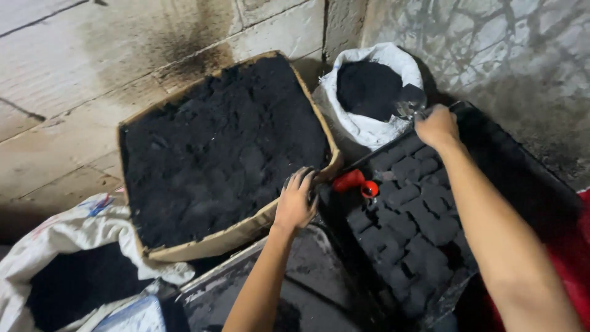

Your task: The person scoops a black granular material from a large sack onto a metal tray. They add a white powder from a blue bowl and mix the ingredients by hand. The person then kneads and shapes the mixture into small, uniform briquettes, placing them onto a black tray.

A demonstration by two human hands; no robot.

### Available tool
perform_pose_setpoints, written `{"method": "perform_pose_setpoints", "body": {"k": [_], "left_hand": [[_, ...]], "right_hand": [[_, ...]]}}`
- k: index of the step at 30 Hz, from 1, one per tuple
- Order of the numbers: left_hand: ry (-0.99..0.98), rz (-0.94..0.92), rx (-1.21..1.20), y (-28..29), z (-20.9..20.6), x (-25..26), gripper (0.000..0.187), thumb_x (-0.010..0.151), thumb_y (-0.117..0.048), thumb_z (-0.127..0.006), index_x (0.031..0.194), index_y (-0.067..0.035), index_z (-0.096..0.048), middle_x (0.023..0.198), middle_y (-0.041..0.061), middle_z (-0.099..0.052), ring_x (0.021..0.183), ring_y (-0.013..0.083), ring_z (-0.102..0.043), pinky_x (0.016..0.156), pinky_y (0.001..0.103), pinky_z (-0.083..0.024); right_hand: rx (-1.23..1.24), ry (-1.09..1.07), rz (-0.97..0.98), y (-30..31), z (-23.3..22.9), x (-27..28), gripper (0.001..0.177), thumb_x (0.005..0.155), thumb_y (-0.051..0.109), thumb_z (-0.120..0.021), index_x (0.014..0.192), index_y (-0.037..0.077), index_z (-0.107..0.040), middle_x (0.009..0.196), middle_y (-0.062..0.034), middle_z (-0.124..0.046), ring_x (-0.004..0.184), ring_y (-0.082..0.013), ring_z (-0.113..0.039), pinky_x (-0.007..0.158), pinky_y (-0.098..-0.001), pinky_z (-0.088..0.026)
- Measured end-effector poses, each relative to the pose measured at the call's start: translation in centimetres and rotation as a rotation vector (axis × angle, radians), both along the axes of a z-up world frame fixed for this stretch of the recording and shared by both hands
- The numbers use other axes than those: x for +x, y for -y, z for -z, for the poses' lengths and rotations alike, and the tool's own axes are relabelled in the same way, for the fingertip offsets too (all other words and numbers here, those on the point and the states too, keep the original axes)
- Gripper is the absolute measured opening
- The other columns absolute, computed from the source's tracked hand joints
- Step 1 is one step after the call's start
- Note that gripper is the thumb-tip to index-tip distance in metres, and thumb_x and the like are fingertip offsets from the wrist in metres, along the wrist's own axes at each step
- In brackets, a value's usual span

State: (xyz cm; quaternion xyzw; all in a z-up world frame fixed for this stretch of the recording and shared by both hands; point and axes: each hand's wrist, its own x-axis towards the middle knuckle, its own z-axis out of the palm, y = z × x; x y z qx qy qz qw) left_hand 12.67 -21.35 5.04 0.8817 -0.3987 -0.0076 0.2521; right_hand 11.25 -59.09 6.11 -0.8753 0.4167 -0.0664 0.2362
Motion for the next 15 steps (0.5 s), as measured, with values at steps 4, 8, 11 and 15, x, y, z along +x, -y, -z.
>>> {"method": "perform_pose_setpoints", "body": {"k": [4,8,11,15], "left_hand": [[-0.026,-0.025,0.098,4.3,0.2,2.4,0.053,0.079,-0.027,-0.053,0.126,-0.01,-0.036,0.127,0.012,-0.04,0.125,0.0259,-0.034,0.102,0.042,-0.03],[-0.106,-0.04,0.113,7.3,-0.6,3.9,0.056,0.079,-0.027,-0.052,0.128,-0.008,-0.033,0.129,0.013,-0.038,0.128,0.0271,-0.03,0.106,0.042,-0.023],[-0.099,-0.03,0.097,8.5,-0.7,4.6,0.054,0.079,-0.025,-0.052,0.128,-0.008,-0.035,0.128,0.013,-0.039,0.128,0.0272,-0.03,0.106,0.042,-0.023],[-0.089,-0.022,0.05,9.1,-0.6,5.2,0.055,0.077,-0.024,-0.055,0.125,-0.006,-0.037,0.125,0.015,-0.041,0.126,0.0286,-0.033,0.105,0.043,-0.024]], "right_hand": [[-0.008,-0.046,0.019,-0.1,-1.3,2.4,0.039,0.079,0.03,-0.06,0.106,0.002,-0.061,0.095,-0.0231,-0.061,0.091,-0.0389,-0.058,0.065,-0.0549,-0.05],[-0.093,-0.119,0.004,-0.4,-2.9,4.6,0.03,0.079,0.015,-0.056,0.102,-0.003,-0.061,0.095,-0.0242,-0.062,0.092,-0.0409,-0.058,0.07,-0.0533,-0.049],[-0.038,-0.096,0.072,-0.2,-2.8,6.1,0.027,0.082,0.007,-0.048,0.101,-0.007,-0.061,0.096,-0.0235,-0.063,0.095,-0.0384,-0.058,0.077,-0.0498,-0.048],[-0.105,-0.157,0.037,0.8,-2.1,7.4,0.025,0.08,0.0,-0.047,0.097,-0.007,-0.063,0.095,-0.0215,-0.065,0.091,-0.0369,-0.06,0.074,-0.0467,-0.049]]}}
